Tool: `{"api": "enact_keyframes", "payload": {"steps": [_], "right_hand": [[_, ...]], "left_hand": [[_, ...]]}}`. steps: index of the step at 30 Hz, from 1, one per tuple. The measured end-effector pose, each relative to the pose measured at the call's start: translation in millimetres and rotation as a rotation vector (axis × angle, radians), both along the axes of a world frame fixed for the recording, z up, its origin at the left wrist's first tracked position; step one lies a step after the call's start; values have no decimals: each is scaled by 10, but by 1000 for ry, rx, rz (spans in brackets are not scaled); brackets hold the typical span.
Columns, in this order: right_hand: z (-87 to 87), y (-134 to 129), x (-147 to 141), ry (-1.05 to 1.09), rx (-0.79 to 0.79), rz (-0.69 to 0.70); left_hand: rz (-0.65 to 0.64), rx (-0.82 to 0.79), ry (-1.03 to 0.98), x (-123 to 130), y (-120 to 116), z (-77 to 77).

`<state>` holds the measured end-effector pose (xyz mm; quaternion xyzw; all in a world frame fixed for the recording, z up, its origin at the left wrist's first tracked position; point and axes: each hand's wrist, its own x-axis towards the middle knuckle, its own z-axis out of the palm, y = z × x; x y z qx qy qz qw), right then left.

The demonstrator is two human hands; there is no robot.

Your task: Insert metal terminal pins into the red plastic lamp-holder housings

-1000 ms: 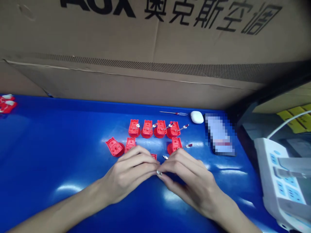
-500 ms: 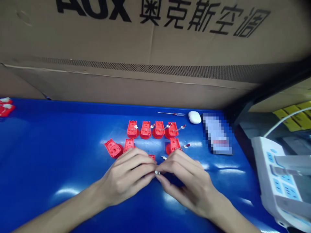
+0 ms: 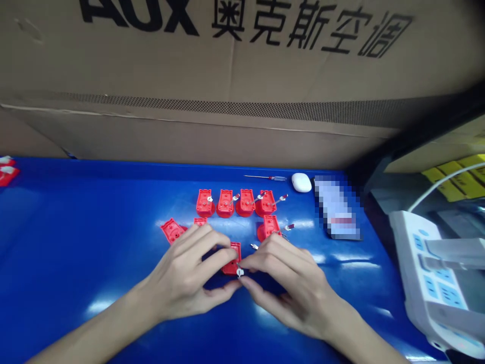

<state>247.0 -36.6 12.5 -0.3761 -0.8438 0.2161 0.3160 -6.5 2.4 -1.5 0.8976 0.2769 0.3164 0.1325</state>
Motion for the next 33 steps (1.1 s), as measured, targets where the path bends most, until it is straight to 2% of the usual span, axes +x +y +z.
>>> {"api": "enact_keyframes", "payload": {"steps": [7, 14, 19, 24, 29, 33], "right_hand": [[28, 10, 8, 36, 62, 6], [24, 23, 26, 91, 147, -170], [45, 21, 48, 86, 179, -259], [0, -6, 15, 107, 232, -322], [5, -44, -46, 105, 193, -358], [13, -85, -81, 108, 186, -384]], "left_hand": [[-42, -17, 71, -36, 67, 28], [27, 28, 32, 0, 35, -131], [21, 84, 22, 23, 10, -155], [13, 128, 164, 9, 6, -176], [27, 154, 322, 6, -14, -240], [7, 150, 372, 11, -17, -246]]}}
